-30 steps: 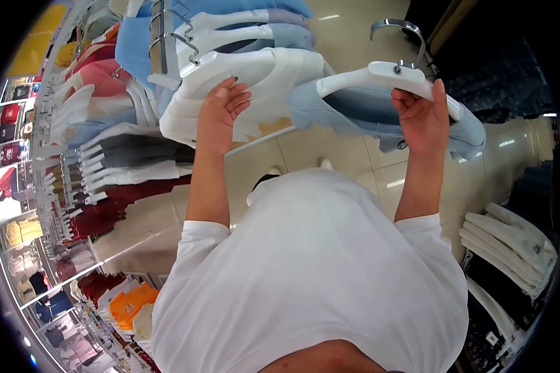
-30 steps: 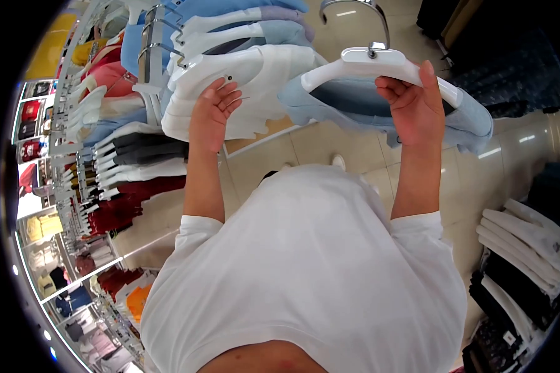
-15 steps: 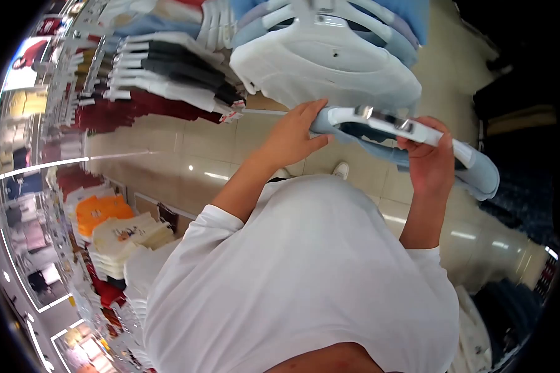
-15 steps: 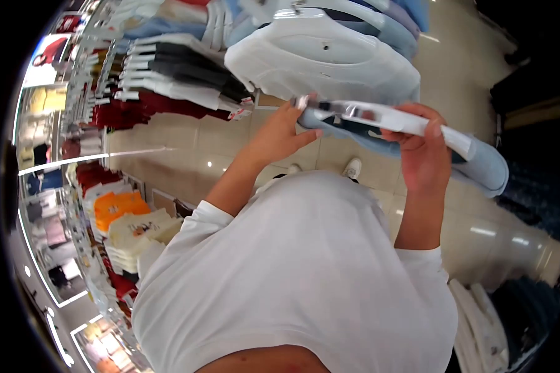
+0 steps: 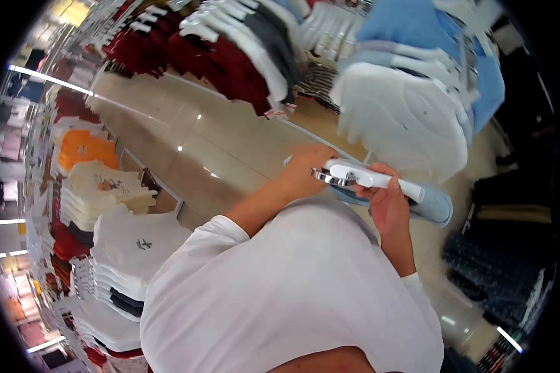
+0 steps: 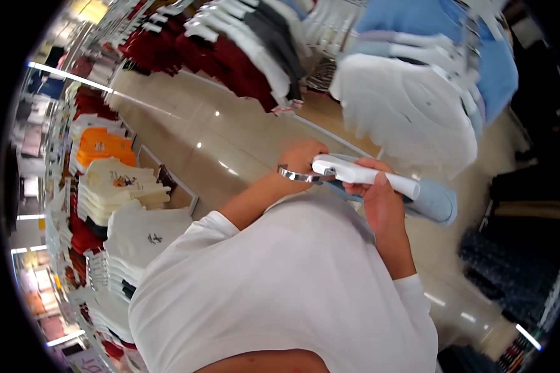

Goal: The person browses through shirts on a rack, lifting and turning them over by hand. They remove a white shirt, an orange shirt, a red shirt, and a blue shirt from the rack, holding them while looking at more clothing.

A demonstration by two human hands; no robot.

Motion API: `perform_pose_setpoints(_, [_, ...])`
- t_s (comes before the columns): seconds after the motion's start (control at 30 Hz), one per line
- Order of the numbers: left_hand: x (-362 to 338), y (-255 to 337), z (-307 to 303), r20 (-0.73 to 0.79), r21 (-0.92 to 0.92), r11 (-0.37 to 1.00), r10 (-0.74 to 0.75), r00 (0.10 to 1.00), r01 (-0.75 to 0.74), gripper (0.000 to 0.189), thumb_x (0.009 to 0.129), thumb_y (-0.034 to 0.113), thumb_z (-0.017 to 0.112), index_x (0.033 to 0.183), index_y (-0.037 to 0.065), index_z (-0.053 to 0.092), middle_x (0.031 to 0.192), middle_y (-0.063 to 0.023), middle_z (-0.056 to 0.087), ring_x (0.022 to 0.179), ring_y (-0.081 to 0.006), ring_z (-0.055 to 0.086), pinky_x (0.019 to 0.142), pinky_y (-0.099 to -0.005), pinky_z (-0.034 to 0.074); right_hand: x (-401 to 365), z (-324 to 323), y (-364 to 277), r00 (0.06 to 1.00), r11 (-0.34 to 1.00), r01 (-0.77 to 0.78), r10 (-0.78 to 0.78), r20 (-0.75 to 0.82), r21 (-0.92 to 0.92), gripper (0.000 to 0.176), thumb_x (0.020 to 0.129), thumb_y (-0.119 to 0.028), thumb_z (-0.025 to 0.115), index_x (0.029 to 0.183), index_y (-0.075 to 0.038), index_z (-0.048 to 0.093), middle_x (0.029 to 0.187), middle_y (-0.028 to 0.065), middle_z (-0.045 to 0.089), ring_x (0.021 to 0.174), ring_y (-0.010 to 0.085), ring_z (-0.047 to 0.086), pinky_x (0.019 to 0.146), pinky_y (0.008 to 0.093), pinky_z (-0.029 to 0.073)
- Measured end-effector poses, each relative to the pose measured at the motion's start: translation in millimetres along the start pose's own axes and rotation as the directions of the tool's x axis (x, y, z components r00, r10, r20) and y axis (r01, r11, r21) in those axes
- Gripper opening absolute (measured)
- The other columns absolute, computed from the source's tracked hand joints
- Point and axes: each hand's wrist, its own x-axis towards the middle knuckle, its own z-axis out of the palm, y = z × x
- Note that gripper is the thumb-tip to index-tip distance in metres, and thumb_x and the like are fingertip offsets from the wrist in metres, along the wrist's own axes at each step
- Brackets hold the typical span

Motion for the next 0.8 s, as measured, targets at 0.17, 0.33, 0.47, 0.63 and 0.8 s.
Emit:
perform_pose_setpoints(0.17, [-37, -14, -49, -0.092, -0.016, 0.999, -0.041, 0.995, 0.04, 0.028, 0.069, 0.016, 0.077, 0.088, 0.008, 0.058, 0.078, -0.0105, 0.061, 0.073, -0.0337, 0.06, 0.062, -0.0439, 0.046, 11, 50, 45, 0.991, 0.992, -0.117, 0.119, 0.058, -0.045, 0.058, 0.101, -0.05, 0.043, 0.131, -0.001, 0.046, 0.107, 0.0187, 0.065, 0.092, 0.0255, 0.066, 0.082, 0.0366, 0.055])
perform_pose_setpoints(0.33, [-73, -39, -110, -0.09, -0.009, 0.986, -0.165, 0.982, 0.165, 0.026, 0.071, 0.021, 0.076, 0.09, 0.009, 0.063, 0.08, -0.0092, 0.063, 0.074, -0.0317, 0.062, 0.063, -0.0415, 0.048, 23, 92, 79, 0.972, 0.969, -0.216, 0.226, 0.071, -0.124, 0.053, 0.1, -0.045, 0.049, 0.124, 0.002, 0.054, 0.11, 0.0164, 0.066, 0.092, 0.0238, 0.067, 0.082, 0.0361, 0.054])
perform_pose_setpoints(0.47, [-105, -59, -169, -0.181, -0.004, 0.933, -0.355, 0.917, 0.361, 0.027, 0.073, 0.014, 0.081, 0.092, 0.006, 0.064, 0.082, -0.0067, 0.065, 0.068, -0.0205, 0.062, 0.06, -0.0308, 0.049, 34, 116, 85, 0.99, 0.889, -0.112, 0.14, 0.032, -0.444, 0.029, 0.098, -0.021, 0.053, 0.107, 0.004, 0.065, 0.101, 0.0144, 0.07, 0.087, 0.0205, 0.066, 0.082, 0.0344, 0.053])
perform_pose_setpoints(0.63, [-137, -58, -259, -0.296, 0.11, 0.898, -0.38, 0.876, 0.426, 0.024, 0.071, 0.009, 0.081, 0.089, 0.006, 0.065, 0.077, -0.0063, 0.063, 0.065, -0.0181, 0.059, 0.059, -0.03, 0.048, 72, 135, 55, 0.959, 0.767, 0.266, -0.275, 0.075, -0.584, 0.022, 0.094, -0.01, 0.054, 0.107, 0.004, 0.065, 0.104, 0.0132, 0.069, 0.092, 0.0203, 0.065, 0.085, 0.0334, 0.051])
perform_pose_setpoints(0.8, [-166, -67, -310, -0.373, 0.131, 0.852, -0.431, 0.821, 0.507, 0.024, 0.072, 0.019, 0.079, 0.088, 0.009, 0.064, 0.076, -0.0079, 0.064, 0.071, -0.0276, 0.061, 0.061, -0.0372, 0.047, 121, 174, 86, 0.926, 0.415, 0.371, -0.234, 0.297, -0.831, 0.041, 0.084, -0.007, 0.064, 0.123, 0.0, 0.06, 0.123, 0.0116, 0.063, 0.11, 0.0249, 0.06, 0.097, 0.0368, 0.045])
